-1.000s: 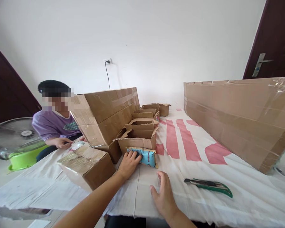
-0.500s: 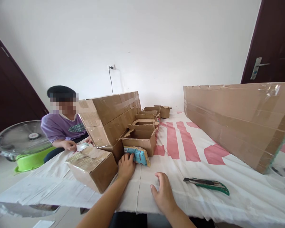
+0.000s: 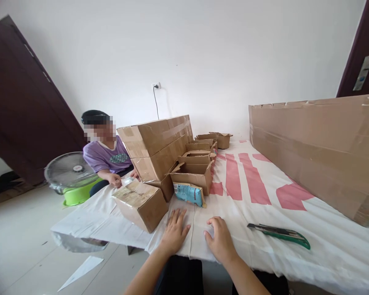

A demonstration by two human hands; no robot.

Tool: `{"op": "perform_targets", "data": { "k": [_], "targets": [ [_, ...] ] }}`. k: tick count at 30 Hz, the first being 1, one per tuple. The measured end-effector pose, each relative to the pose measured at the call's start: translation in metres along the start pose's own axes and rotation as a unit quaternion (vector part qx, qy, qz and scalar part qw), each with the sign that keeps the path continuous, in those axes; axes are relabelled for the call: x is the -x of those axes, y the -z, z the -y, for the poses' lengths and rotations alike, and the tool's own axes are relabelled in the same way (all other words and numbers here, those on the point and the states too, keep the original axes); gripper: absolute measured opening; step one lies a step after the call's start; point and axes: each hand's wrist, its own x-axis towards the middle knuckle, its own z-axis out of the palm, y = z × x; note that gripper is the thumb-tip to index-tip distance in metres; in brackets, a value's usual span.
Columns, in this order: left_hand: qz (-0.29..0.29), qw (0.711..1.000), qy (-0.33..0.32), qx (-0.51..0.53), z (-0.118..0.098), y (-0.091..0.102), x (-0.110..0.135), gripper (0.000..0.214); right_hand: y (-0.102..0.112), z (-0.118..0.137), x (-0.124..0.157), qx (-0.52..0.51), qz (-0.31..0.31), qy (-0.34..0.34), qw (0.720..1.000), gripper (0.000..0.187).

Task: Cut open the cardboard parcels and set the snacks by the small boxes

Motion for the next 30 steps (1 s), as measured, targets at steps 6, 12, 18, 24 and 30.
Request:
{"op": "perform_targets", "data": {
  "k": [6, 12, 18, 24, 30],
  "targets": [
    [-0.121, 0.985, -0.021, 0.123, 0.002, 0.013, 0.037, 0.038, 0.002, 0.004, 0.0, 0.005, 0.018, 0.008, 1.0, 0.016],
    [-0.398, 0.911, 0.093, 0.048, 0.038, 0.075, 0.031, 0.035, 0.005, 0.007, 0.0, -0.004, 0.044, 0.004, 0.999, 0.013],
    [-0.259, 0.938, 0.205, 0.105, 0.082, 0.093, 0.005, 0.05, 0.006, 0.01, 0.0, -0.001, 0.051, 0.004, 0.999, 0.011],
    [-0.295, 0.928, 0.201, 0.108, 0.085, 0.071, 0.012, 0.048, 0.005, 0.011, 0.001, 0.009, 0.047, 0.009, 0.999, 0.012],
    [-0.299, 0.935, 0.16, 0.103, 0.054, 0.072, 0.021, 0.045, 0.005, 0.01, 0.002, 0.021, 0.052, 0.025, 0.998, 0.01]
  ]
}}
